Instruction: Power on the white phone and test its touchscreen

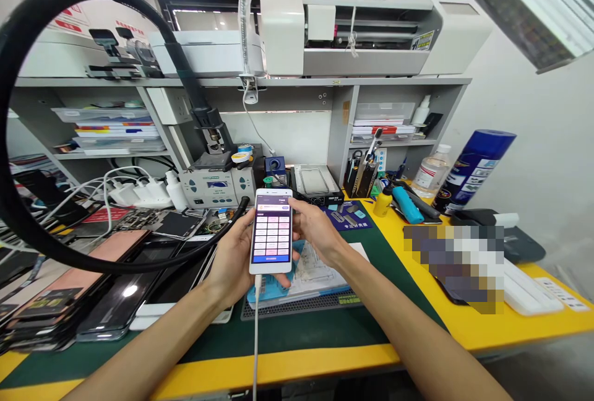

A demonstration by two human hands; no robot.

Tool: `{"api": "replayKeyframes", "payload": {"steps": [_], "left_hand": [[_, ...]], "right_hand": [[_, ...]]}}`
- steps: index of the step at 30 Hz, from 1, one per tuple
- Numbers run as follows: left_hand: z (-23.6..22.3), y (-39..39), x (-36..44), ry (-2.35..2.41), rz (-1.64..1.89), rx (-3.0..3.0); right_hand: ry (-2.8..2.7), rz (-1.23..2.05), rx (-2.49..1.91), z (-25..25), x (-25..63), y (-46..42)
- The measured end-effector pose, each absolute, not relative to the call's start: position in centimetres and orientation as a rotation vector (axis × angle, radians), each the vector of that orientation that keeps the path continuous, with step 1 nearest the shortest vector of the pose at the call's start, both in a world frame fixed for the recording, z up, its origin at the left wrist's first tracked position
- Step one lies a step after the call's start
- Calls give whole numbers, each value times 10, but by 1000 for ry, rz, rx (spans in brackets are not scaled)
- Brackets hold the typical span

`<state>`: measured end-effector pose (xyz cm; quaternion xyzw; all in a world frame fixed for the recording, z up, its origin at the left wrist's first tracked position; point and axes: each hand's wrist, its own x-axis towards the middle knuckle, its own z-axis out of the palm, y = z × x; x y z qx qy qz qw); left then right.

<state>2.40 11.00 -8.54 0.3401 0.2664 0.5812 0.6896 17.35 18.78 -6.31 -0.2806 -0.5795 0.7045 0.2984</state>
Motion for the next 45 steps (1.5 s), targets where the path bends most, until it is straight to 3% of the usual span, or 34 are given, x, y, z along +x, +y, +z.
{"api": "replayKeyframes", "payload": {"steps": [45], "left_hand": [[-89,111,22,616,1305,758]], "right_hand": [[-1589,1782,-727,-65,172,188]]}}
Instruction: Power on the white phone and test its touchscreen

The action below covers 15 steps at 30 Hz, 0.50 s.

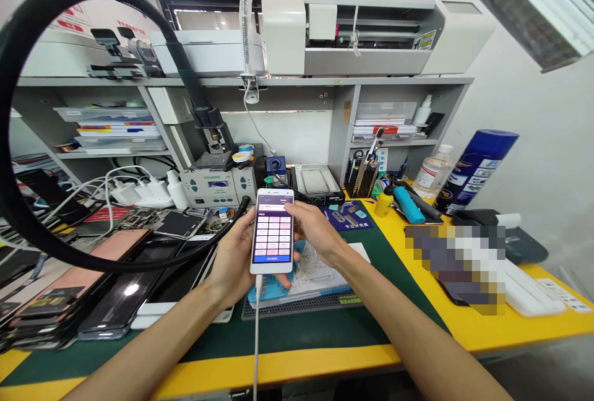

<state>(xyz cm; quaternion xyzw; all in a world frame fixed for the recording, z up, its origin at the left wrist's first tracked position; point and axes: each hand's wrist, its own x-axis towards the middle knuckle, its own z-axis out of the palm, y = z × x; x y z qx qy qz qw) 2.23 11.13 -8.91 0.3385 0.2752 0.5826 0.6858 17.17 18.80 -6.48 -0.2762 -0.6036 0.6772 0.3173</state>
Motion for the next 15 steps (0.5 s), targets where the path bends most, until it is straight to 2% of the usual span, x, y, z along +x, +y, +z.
{"api": "replayKeyframes", "payload": {"steps": [15], "left_hand": [[-88,111,23,623,1303,743]], "right_hand": [[-1618,1753,-758,-64,171,187]]}}
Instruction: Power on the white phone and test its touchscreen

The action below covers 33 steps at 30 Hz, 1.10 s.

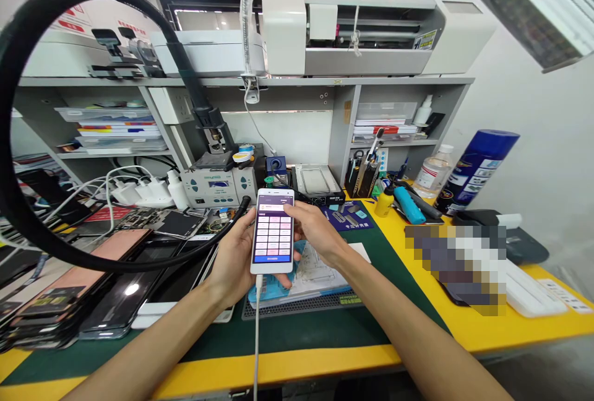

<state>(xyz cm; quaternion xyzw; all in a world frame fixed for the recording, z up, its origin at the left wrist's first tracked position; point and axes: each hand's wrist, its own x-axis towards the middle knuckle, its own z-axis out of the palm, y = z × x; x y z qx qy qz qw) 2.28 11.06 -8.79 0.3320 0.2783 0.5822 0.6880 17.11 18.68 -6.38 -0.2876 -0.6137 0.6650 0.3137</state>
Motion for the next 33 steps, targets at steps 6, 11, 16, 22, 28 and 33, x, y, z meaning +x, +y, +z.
{"api": "replayKeyframes", "payload": {"steps": [6,11,16,22,28,33], "left_hand": [[-87,110,23,621,1300,745],[-88,110,22,619,1303,747],[-86,110,23,618,1287,751],[-86,110,25,601,1279,769],[-87,110,27,606,1288,762],[-87,110,26,622,1287,797]], "right_hand": [[-1617,1750,-758,-61,171,186],[-1617,1748,-758,-62,171,186],[-1617,1740,-769,-63,171,185],[-1609,1702,-844,-64,170,185],[-1578,1724,-835,-63,171,185],[-1555,1790,-788,-62,173,186]]}}
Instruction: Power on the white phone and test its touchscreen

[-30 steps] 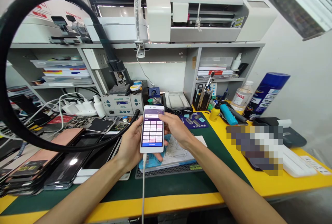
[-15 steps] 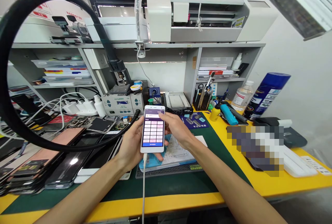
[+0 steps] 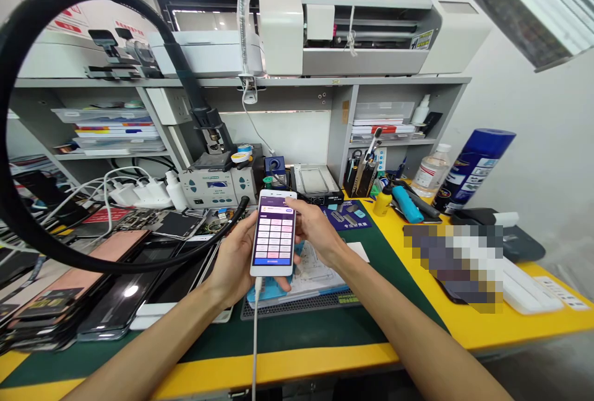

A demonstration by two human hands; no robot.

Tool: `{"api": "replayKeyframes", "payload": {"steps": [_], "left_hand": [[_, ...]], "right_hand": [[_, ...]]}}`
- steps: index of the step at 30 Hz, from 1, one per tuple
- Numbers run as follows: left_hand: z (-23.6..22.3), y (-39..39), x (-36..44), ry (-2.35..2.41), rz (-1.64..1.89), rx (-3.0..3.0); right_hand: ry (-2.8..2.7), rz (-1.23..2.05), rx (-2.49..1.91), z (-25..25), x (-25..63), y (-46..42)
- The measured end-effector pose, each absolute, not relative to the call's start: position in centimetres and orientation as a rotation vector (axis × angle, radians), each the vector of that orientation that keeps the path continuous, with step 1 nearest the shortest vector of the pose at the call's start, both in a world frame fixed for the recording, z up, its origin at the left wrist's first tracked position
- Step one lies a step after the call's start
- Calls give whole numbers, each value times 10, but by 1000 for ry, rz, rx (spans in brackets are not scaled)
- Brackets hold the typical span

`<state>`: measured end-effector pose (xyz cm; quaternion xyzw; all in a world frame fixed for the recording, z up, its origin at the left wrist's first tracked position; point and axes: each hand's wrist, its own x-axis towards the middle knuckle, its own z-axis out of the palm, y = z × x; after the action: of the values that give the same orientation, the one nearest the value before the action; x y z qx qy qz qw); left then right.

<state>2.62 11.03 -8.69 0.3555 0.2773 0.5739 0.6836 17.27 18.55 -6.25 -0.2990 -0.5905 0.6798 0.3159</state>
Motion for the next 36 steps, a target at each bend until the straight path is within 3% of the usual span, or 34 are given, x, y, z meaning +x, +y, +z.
{"api": "replayKeyframes", "payload": {"steps": [25,36], "left_hand": [[-78,111,22,649,1244,696],[-77,110,22,658,1284,678]], "right_hand": [[-1763,1742,-758,-59,173,182],[-2056,1788,-451,-61,182,188]]}}
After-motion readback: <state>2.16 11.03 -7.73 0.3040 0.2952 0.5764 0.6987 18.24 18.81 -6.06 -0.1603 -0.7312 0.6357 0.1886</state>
